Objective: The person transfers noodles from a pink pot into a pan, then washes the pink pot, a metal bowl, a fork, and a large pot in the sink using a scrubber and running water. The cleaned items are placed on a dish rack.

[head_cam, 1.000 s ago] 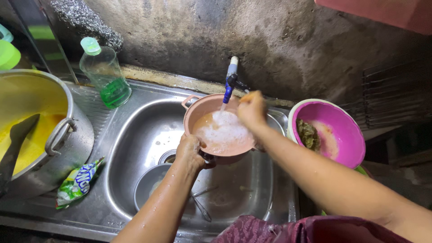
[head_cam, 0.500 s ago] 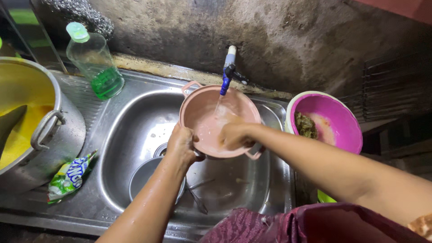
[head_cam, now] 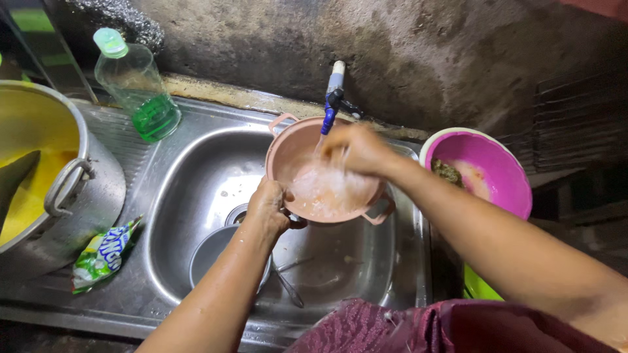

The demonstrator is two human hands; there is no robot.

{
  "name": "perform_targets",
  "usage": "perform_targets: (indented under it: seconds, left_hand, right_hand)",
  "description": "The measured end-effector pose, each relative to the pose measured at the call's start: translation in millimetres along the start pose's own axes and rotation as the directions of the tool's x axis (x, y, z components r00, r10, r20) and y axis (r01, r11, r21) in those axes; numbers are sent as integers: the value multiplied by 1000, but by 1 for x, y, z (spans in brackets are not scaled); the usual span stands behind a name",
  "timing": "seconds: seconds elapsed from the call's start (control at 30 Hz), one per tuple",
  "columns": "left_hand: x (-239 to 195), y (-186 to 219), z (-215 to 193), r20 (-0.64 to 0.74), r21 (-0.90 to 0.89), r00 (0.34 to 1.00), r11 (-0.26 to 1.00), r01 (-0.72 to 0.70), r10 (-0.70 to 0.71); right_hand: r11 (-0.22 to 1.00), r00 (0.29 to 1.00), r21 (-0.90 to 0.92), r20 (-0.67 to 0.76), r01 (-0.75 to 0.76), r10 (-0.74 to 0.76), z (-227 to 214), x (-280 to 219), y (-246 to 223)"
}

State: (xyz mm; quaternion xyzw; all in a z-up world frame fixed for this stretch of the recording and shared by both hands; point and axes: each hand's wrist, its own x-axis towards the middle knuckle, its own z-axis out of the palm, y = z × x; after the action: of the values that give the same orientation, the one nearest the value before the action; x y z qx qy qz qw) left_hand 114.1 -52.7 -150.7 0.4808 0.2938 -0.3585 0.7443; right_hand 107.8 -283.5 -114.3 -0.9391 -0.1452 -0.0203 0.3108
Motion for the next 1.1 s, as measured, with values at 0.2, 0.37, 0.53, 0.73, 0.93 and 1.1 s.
perform_targets:
  seconds: [0.2, 0.37, 0.53, 0.73, 0.93, 1.1]
  left_hand:
    - [36, -14, 2, 16, -143, 999, 989, 33, -31]
    - [49, -18, -8, 129, -196, 972, 966, -168, 196]
    - [25, -15, 1, 38, -13, 999, 1000, -6, 6]
    - [17, -18, 7, 190, 21, 966, 983, -184, 177]
    - [26, -10, 5, 93, 127, 988, 982, -137, 126]
    - [40, 15, 6, 59, 351, 879, 815, -461, 472]
  right_hand:
    - [906, 848, -417, -507, -80, -158, -60, 18, -17]
    - [914, 904, -286, -396, -288, 161, -40, 34, -8]
    - [960, 843, -156, -524, -233, 120, -19, 23, 21]
    - [896, 842, -91, -394, -434, 368, 62, -33, 26]
    - [943, 898, -58, 293, -327, 329, 107, 5, 17]
    - [627, 883, 627, 262, -462, 389, 111, 2, 26]
